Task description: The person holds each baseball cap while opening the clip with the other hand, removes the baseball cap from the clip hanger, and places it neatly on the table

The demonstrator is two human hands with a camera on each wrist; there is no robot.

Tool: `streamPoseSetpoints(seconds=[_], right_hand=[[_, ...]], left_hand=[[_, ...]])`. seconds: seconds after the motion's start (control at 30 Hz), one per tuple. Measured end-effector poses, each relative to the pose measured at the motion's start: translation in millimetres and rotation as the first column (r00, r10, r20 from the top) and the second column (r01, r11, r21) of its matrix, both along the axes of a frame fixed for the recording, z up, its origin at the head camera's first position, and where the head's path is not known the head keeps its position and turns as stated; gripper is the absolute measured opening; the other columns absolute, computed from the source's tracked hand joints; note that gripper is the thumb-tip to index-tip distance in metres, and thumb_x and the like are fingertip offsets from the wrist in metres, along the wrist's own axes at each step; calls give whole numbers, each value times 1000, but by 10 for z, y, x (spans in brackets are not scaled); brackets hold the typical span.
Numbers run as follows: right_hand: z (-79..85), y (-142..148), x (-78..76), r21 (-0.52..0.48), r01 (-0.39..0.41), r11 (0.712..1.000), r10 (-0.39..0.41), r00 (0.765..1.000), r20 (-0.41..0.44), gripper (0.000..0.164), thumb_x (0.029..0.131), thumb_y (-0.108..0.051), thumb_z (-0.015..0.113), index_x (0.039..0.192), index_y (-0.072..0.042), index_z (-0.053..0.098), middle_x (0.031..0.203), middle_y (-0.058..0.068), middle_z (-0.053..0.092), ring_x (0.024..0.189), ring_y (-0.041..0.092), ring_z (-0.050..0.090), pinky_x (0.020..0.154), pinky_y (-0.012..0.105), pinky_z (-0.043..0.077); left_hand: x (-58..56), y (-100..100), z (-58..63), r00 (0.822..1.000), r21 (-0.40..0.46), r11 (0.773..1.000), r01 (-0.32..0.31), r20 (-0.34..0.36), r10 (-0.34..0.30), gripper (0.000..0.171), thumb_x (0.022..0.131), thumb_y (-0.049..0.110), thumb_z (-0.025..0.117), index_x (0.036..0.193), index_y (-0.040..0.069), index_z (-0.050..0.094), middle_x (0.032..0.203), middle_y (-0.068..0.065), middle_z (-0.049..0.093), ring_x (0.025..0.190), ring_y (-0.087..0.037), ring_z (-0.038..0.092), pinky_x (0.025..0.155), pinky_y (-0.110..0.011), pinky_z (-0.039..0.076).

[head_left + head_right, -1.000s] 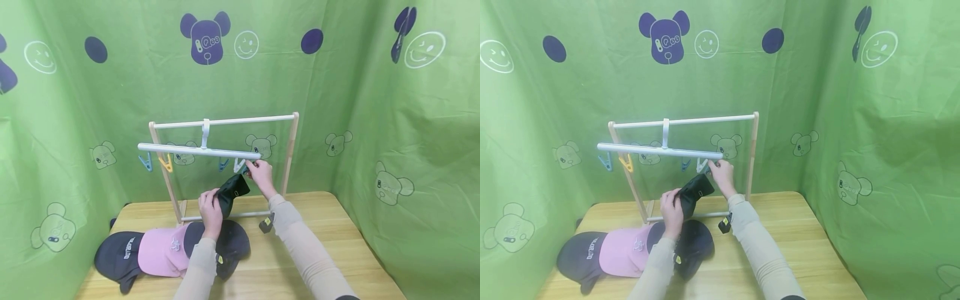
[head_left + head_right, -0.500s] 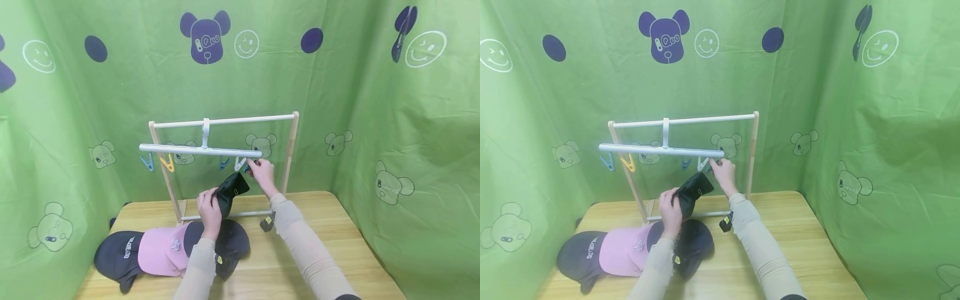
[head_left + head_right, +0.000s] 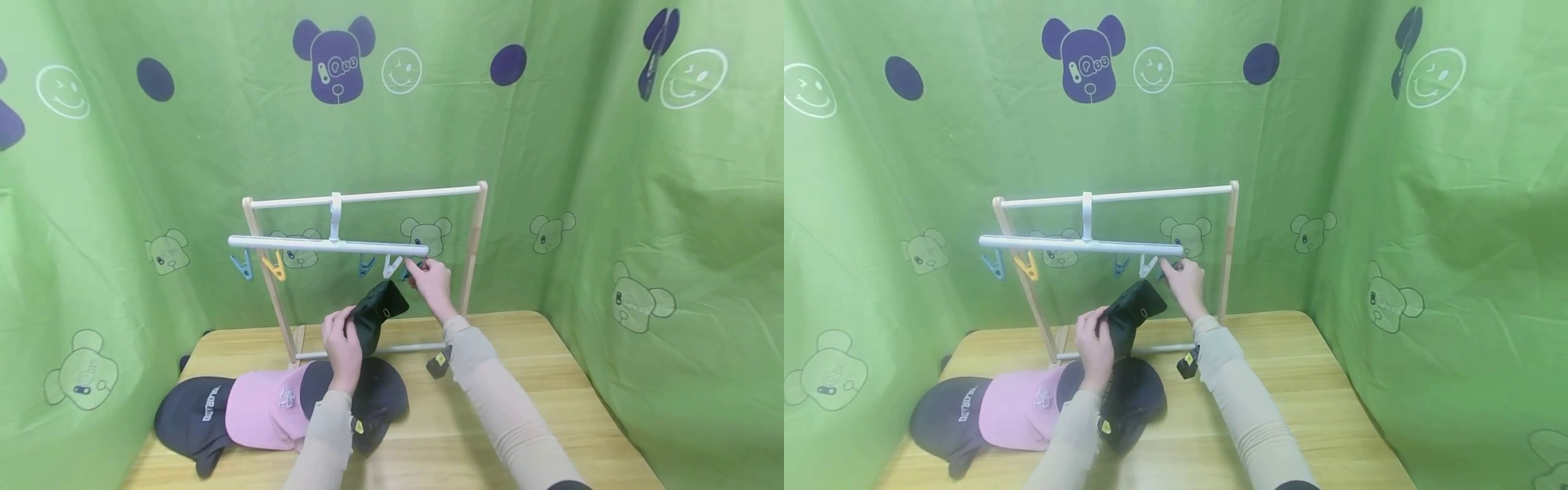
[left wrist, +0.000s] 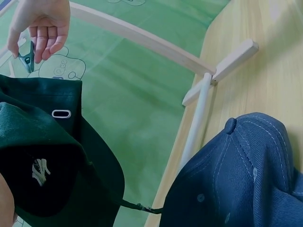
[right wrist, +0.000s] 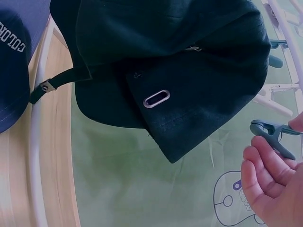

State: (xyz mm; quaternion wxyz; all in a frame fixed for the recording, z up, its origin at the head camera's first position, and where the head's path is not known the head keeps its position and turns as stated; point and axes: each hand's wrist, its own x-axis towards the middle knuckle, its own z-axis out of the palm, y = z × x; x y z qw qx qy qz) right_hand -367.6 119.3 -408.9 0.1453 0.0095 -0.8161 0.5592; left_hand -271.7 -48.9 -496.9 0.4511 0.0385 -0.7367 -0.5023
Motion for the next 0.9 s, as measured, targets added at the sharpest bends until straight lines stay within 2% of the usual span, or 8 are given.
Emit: streamPoseSetpoints(seconds=[0.23, 0.47, 0.9], right_hand=[[-3, 15, 17, -8, 0, 1000, 0, 1000, 11, 38, 87, -42, 68, 72, -8, 59, 73, 14, 74, 64, 26, 72, 49, 22, 49], [15, 19, 34, -14, -5, 1000, 6, 1000, 18, 39, 87, -43, 68, 74, -7, 59, 74, 14, 74, 75, 37, 72, 50, 22, 48], [0, 21, 25, -6, -7, 1000, 7, 1000, 19, 40, 86, -44, 69, 75, -7, 61, 76, 15, 74, 75, 36, 72, 52, 22, 48]], left_hand=[[36, 8, 12, 1000, 20, 1000, -2, 16, 1, 21, 93, 3, 59, 103, 13, 74, 99, -9, 63, 97, -26, 55, 86, -38, 44], [69, 14, 30, 1000, 34, 999, 7, 3, -7, 21, 93, 2, 59, 103, 12, 74, 99, -10, 63, 97, -27, 54, 86, -39, 45], [161, 47, 32, 1000, 42, 999, 10, -3, -10, 21, 93, 1, 58, 103, 10, 74, 99, -12, 63, 97, -25, 56, 86, -37, 47]])
